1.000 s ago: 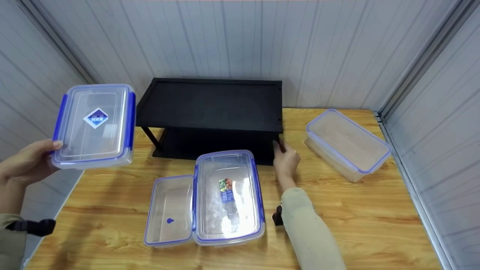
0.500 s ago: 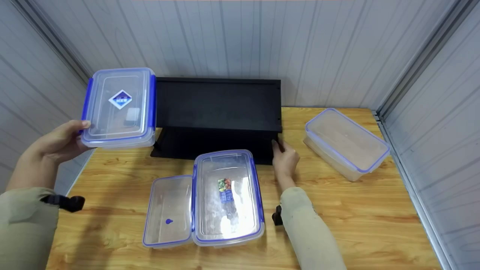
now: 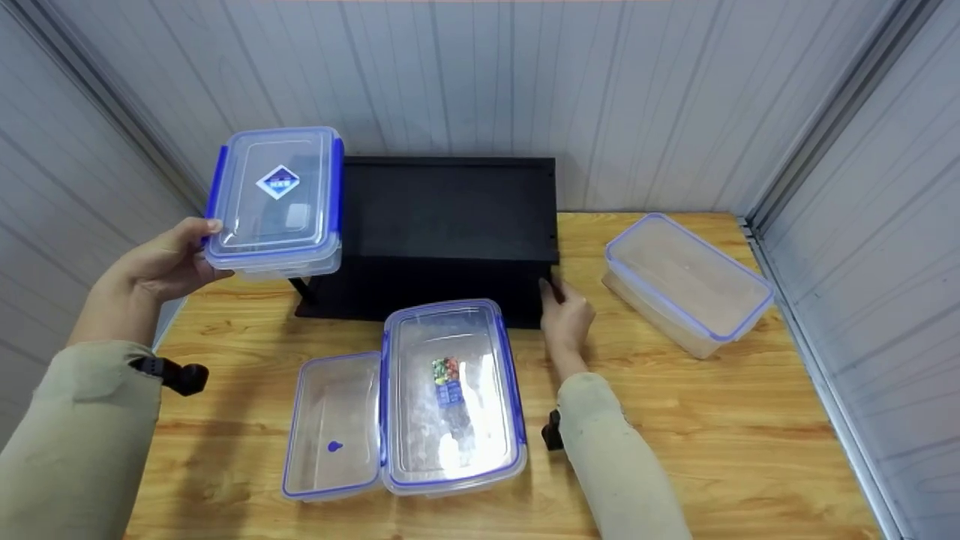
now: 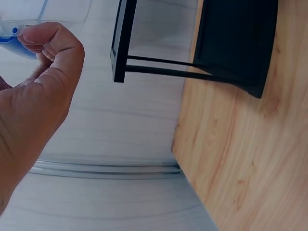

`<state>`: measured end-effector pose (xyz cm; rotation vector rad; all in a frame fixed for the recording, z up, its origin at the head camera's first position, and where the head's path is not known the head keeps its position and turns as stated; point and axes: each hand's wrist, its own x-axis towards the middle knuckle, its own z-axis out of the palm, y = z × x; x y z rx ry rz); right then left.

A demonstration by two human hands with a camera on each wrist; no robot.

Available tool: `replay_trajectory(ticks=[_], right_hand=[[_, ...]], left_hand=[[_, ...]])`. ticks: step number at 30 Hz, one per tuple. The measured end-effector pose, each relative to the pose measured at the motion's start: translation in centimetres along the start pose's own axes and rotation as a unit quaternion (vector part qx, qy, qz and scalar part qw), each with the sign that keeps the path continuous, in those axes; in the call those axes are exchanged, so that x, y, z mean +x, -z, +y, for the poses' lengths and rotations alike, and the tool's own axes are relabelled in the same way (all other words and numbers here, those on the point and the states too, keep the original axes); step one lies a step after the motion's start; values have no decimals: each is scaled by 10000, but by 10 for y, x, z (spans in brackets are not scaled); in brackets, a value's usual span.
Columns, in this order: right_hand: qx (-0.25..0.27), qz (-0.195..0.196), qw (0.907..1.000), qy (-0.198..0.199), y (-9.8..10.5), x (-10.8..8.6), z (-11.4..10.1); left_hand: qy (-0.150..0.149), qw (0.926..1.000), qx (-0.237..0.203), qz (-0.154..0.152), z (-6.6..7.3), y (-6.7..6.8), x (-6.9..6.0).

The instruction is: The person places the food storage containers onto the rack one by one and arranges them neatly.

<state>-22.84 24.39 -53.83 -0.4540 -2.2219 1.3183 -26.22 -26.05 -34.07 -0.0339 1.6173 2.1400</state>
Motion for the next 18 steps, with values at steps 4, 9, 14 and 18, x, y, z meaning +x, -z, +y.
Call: replay_trajectory(ticks=[4, 9, 14, 18], right_hand=[[-68, 19, 9999, 151, 0, -2, -2], [7, 39, 9995, 310, -1, -5, -3], [19, 62, 9996, 276, -2, -7, -2], [60, -3, 9996, 261, -3, -8, -3]], left_hand=[[47, 9999, -88, -7, -1, -1, 7], [260, 9993, -226, 145, -2, 1, 14], [460, 9984, -159, 301, -2, 0, 20], [534, 9976, -153, 411, 2, 0, 22]])
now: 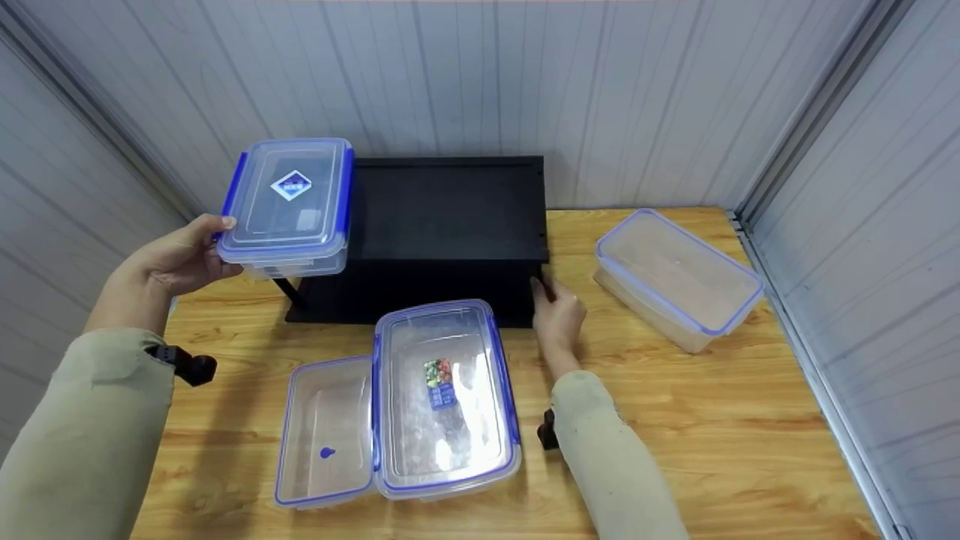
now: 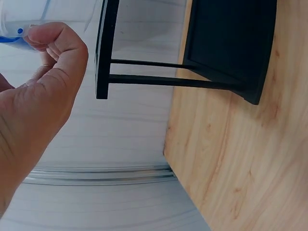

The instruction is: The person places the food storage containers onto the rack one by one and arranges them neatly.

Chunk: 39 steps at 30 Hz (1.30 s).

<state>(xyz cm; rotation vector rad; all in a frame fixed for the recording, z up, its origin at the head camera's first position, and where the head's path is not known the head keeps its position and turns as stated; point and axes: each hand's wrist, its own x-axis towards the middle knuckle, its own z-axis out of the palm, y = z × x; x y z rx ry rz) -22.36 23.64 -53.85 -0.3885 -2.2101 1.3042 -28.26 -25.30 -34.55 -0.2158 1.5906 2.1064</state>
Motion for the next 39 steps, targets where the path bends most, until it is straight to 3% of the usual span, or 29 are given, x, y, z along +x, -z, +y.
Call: replay_trajectory(ticks=[12, 17, 28, 39], right_hand=[[-52, -100, 9998, -148, 1, -2, 0], [-91, -133, 9993, -341, 3, -2, -2], [26, -177, 9995, -247, 3, -2, -2], [-2, -212, 9997, -151, 3, -1, -2]], left_hand=[[392, 9985, 7, 372, 16, -5, 8], [390, 9980, -4, 495, 19, -7, 12], [168, 9945, 12, 1029, 21, -9, 17], [111, 9927, -276, 1170, 20, -7, 16]])
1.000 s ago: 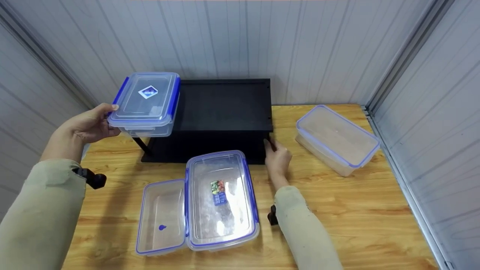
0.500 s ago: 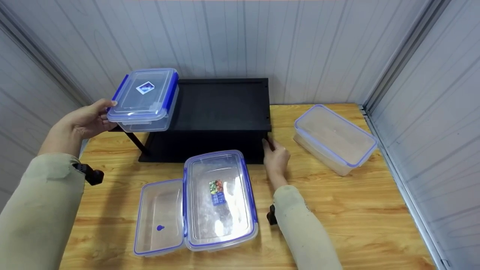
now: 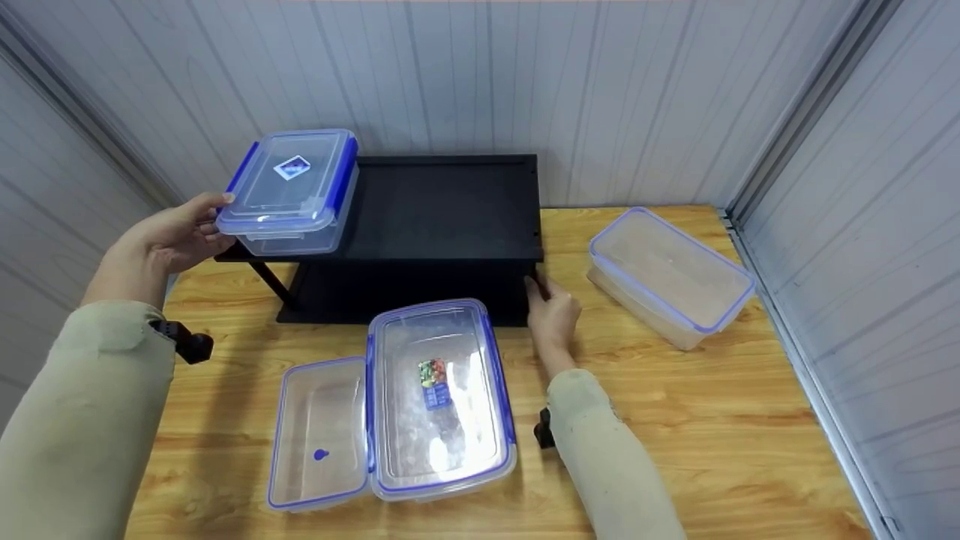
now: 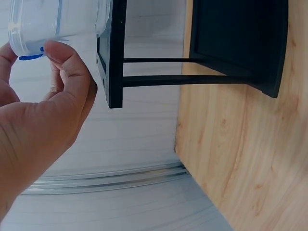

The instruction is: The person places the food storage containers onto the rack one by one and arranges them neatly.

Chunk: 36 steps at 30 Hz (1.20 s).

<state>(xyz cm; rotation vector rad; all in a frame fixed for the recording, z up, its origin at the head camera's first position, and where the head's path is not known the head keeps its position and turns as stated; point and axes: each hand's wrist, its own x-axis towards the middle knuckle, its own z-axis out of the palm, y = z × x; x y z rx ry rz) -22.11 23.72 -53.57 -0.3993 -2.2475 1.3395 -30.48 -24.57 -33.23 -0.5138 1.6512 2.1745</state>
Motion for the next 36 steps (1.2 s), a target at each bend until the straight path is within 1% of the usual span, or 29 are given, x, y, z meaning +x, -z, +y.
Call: replay_trajectory(ticks=[5, 9, 13, 16, 19, 22, 24, 26, 29, 31, 34, 36], right_hand=[[-94, -11, 9999, 111, 0, 2, -3], [-137, -23, 9999, 95, -2, 3, -3], [-61, -17, 10000, 13, -2, 4, -3], [-25, 1, 10000, 34, -1, 5, -3], [-40, -5, 10000, 79, -1, 5, -3], [-87, -37, 9999, 83, -1, 5, -3], [-112, -48, 9999, 75, -1, 5, -2], [-129, -47, 9999, 72, 0, 6, -1], [-120, -9, 9999, 111, 0, 6, -1], [-107, 4, 9998, 152, 1, 6, 0], [-65, -2, 9999, 151, 1, 6, 0], [-17, -8, 9999, 124, 0, 6, 0]], left_hand=[[-46, 9998, 20, 190, 1, 0, -2], [-99, 9995, 56, 290, 4, 1, -5], [-139, 9996, 87, 249, 6, 4, -10], [-150, 9996, 163, 182, 7, 8, -14], [-163, 9990, 388, 137, 6, 14, -20], [-192, 9966, 798, 85, 3, 21, -28], [-209, 9929, 1171, 46, -1, 25, -33], [-196, 9874, 1567, -10, -6, 30, -38], [-174, 9765, 2145, -111, -17, 37, -45], [-178, 9690, 2455, -197, -25, 41, -50], [-175, 9623, 2691, -358, -40, 46, -57], [-156, 9605, 2735, -490, -50, 49, -62]])
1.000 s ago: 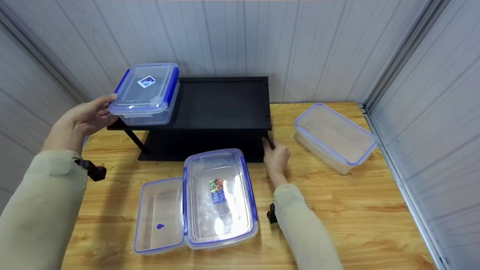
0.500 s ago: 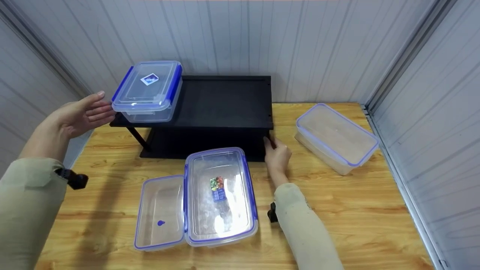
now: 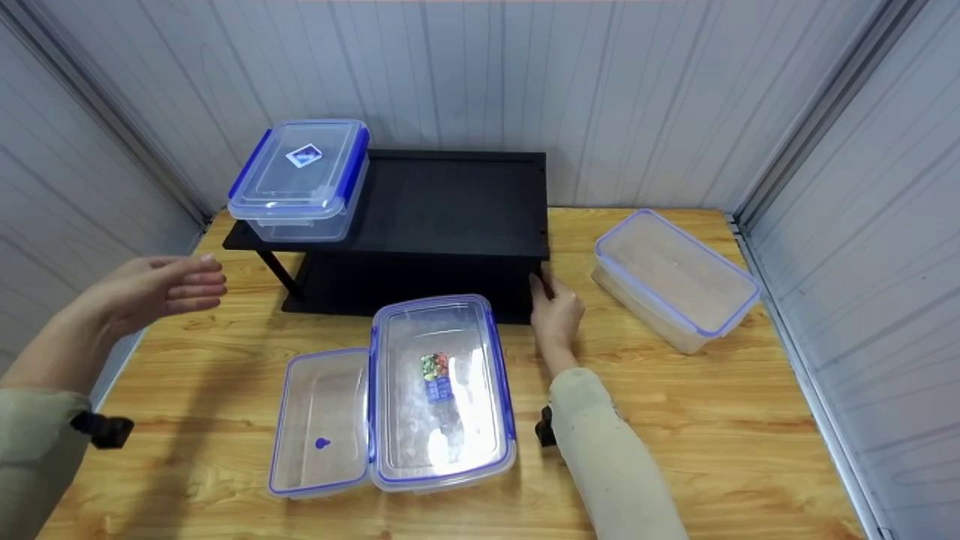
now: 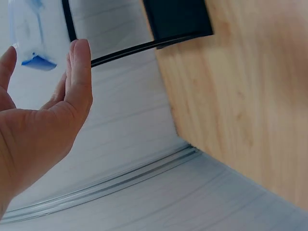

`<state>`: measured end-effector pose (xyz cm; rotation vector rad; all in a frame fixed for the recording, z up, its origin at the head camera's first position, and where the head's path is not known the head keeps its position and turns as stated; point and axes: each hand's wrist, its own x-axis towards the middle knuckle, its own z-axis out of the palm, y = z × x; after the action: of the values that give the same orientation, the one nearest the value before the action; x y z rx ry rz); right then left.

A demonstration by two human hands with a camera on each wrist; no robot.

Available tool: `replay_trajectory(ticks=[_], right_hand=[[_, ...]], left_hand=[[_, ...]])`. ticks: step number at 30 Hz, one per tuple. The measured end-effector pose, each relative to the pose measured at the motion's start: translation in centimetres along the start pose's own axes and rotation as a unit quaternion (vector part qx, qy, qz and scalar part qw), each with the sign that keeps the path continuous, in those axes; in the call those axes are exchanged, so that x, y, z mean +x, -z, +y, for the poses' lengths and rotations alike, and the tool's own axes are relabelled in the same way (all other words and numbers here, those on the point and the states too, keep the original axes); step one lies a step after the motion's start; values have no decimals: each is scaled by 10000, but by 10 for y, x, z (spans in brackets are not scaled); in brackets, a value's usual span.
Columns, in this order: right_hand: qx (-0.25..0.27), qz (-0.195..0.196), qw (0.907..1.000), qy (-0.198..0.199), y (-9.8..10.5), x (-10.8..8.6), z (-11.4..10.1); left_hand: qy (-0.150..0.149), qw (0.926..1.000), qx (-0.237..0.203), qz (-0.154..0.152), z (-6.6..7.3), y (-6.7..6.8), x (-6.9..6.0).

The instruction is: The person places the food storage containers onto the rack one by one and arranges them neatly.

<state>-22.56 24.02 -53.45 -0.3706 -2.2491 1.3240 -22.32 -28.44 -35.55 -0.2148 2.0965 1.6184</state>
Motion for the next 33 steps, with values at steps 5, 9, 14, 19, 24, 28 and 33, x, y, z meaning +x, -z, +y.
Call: replay_trajectory(ticks=[5, 9, 14, 19, 24, 28, 33], right_hand=[[1, 16, 10000, -10, 0, 0, 0], [-3, 37, 10000, -6, 0, 1, -1], [-30, 15, 10000, -63, 2, 1, -2], [4, -40, 9999, -96, 2, 0, -1], [9, -54, 10000, -57, 2, 0, -1], [-27, -58, 10000, -39, 3, -1, -2], [-33, -118, 9999, -16, 4, 0, -2]], left_hand=[[20, 9997, -7, -239, -25, -3, -11], [70, 9988, -292, -388, -45, -5, -16], [231, 9963, -631, -537, -70, -13, -21], [349, 9951, -675, -631, -94, -25, -26], [363, 9937, -601, -870, -112, -34, -29], [414, 9915, -516, -1116, -123, -40, -30], [499, 9892, -537, -1270, -132, -51, -30]])
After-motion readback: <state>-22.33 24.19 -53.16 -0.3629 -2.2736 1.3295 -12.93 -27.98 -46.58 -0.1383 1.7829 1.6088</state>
